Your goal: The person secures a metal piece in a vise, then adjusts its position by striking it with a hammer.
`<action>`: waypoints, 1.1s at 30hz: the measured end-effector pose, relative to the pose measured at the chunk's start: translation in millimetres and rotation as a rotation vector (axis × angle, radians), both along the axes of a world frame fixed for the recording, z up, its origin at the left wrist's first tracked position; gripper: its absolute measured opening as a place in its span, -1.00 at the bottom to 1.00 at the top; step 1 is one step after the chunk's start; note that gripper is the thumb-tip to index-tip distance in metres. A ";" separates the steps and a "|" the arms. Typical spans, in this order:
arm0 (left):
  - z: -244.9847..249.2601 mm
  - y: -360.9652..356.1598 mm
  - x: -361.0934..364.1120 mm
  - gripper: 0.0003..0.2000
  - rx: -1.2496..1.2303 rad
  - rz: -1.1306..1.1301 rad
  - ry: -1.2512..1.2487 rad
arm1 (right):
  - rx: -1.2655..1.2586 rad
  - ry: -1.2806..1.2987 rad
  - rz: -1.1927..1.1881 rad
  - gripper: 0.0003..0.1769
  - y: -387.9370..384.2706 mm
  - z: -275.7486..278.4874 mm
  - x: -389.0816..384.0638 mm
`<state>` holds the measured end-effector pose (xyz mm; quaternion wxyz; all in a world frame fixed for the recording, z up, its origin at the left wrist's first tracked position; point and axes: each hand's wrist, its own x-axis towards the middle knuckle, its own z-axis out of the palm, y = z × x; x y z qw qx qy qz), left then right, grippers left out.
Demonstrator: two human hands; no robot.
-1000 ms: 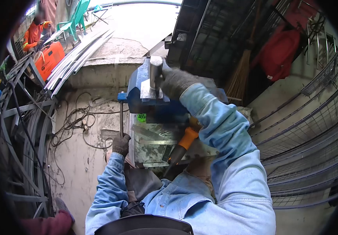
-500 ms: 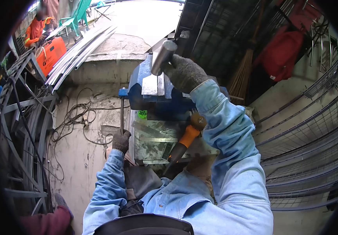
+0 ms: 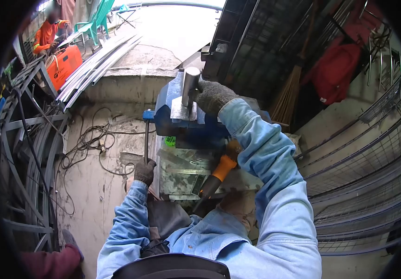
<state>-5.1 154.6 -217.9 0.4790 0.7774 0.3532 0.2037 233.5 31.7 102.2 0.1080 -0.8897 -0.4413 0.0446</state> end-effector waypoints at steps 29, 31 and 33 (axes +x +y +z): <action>3.9 -2.4 0.4 -0.70 -0.042 0.030 -0.007 | 0.143 0.051 0.053 -0.54 15.3 5.9 28.7; 6.3 -4.7 -0.4 -0.70 -0.089 0.052 0.007 | 0.297 0.129 0.103 -0.59 13.6 3.8 41.2; 5.9 -3.6 -1.4 -0.70 -0.100 0.037 0.017 | 0.330 0.147 0.117 -0.60 9.3 11.4 29.7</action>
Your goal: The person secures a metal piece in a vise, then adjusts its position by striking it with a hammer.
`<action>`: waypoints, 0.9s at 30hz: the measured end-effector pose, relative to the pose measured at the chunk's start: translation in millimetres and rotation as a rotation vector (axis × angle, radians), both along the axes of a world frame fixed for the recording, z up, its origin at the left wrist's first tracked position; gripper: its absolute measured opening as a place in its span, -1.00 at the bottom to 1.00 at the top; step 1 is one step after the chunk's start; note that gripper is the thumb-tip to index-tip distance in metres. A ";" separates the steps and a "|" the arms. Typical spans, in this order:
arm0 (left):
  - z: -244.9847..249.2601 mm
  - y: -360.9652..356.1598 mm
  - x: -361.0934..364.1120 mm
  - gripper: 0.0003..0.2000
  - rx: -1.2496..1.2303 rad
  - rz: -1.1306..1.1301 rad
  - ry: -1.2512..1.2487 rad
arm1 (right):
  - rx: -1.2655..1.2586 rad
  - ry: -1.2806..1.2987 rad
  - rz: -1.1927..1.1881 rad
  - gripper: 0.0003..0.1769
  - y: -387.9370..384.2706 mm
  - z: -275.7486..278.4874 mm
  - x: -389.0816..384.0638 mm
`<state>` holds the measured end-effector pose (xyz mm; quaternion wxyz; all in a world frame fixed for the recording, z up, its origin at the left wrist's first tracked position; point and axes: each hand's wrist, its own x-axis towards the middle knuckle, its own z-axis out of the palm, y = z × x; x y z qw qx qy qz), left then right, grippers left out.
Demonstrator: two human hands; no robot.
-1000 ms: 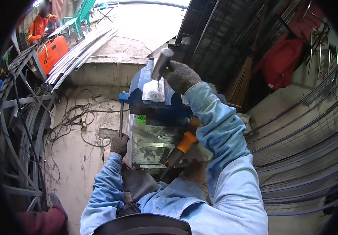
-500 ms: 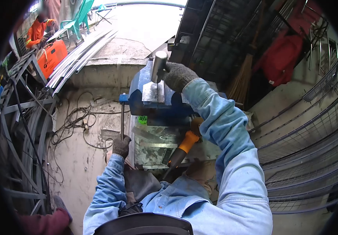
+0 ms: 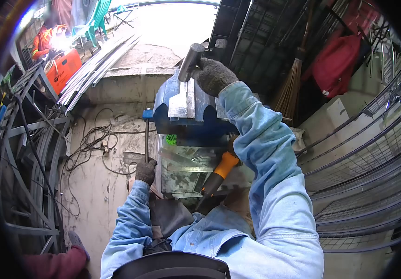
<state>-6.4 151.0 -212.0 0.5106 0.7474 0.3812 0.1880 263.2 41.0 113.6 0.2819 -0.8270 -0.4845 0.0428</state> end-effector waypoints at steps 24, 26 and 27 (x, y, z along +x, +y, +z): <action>-5.7 6.6 6.4 -0.72 0.090 0.002 -0.075 | -0.110 -0.206 -0.051 -0.68 1.4 -10.8 3.3; -4.6 2.2 2.2 -0.72 0.058 -0.028 -0.018 | 0.070 0.029 -0.010 -0.71 -0.6 -11.6 13.8; -1.7 -0.3 1.9 -0.73 0.073 -0.011 -0.023 | 0.126 0.082 0.021 -0.69 -0.2 -10.9 16.1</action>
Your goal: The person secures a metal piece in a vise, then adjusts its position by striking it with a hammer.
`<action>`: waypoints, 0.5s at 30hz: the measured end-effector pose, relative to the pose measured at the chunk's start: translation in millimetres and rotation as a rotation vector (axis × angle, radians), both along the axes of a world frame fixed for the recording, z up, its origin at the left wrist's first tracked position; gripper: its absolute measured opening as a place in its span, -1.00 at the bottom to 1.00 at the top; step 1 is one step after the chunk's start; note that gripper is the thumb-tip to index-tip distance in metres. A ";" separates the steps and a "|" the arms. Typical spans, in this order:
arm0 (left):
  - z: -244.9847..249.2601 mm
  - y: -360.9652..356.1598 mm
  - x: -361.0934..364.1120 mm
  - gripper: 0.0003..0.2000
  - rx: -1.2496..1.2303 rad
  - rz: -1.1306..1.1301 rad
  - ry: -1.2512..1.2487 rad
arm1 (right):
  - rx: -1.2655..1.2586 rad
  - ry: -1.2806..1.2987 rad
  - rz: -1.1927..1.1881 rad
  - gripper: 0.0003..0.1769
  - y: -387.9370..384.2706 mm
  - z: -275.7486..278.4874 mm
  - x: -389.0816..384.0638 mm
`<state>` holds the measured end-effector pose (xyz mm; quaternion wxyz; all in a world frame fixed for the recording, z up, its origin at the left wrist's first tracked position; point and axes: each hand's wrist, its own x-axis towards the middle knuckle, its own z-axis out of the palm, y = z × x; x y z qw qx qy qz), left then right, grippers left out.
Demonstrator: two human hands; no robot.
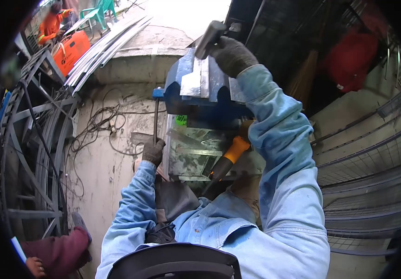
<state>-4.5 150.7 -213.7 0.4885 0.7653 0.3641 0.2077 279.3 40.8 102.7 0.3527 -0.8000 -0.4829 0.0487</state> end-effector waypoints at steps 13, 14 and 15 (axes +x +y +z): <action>-5.7 4.4 1.5 -0.72 -0.018 -0.018 -0.012 | -0.263 -0.234 -0.093 -0.57 -11.8 -7.2 -27.0; -6.1 5.4 2.0 -0.72 -0.008 -0.019 -0.011 | -0.365 -0.250 -0.148 -0.54 -12.4 -11.9 -38.8; -4.0 5.6 2.4 -0.73 -0.004 -0.023 0.014 | -0.362 -0.264 -0.135 -0.52 -19.9 -9.8 -39.8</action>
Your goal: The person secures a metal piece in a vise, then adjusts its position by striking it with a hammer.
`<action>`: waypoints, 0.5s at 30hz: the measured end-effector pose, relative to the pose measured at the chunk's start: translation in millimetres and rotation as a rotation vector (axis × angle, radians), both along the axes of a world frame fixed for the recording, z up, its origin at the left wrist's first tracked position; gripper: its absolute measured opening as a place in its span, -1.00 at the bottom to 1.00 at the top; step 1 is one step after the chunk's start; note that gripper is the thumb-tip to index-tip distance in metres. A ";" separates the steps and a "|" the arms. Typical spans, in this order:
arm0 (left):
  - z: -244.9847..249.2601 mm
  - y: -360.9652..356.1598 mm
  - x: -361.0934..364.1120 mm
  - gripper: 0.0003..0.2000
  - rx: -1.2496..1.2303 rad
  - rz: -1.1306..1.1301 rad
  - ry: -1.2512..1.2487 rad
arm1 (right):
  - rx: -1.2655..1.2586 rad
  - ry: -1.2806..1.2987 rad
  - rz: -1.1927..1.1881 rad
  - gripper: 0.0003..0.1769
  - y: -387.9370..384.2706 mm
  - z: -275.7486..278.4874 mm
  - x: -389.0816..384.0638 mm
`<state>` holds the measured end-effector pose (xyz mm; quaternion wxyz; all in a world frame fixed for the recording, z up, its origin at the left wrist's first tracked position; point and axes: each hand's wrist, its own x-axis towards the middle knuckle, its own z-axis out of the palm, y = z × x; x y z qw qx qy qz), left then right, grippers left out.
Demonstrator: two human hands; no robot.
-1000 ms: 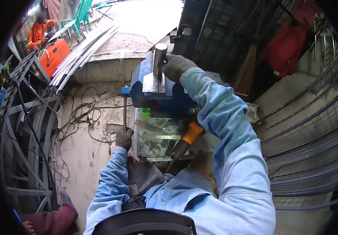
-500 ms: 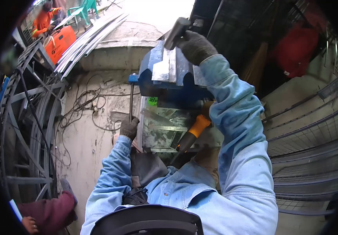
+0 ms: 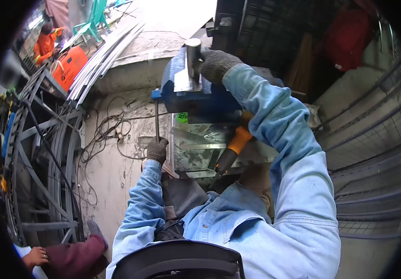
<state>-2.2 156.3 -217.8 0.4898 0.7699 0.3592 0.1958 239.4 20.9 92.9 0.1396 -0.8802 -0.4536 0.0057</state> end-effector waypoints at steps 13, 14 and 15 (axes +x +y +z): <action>11.0 -2.4 -0.4 -0.77 -0.333 0.086 -0.001 | 0.678 0.578 -0.384 -0.64 -269.9 -164.1 -65.1; 9.6 -1.2 -0.1 -0.78 -0.303 0.081 0.003 | 0.652 0.763 -0.632 -0.66 -287.2 -177.6 -73.9; 11.4 -1.6 0.2 -0.78 -0.296 0.075 0.010 | 0.380 0.379 -0.560 -0.67 -318.5 -230.0 -68.4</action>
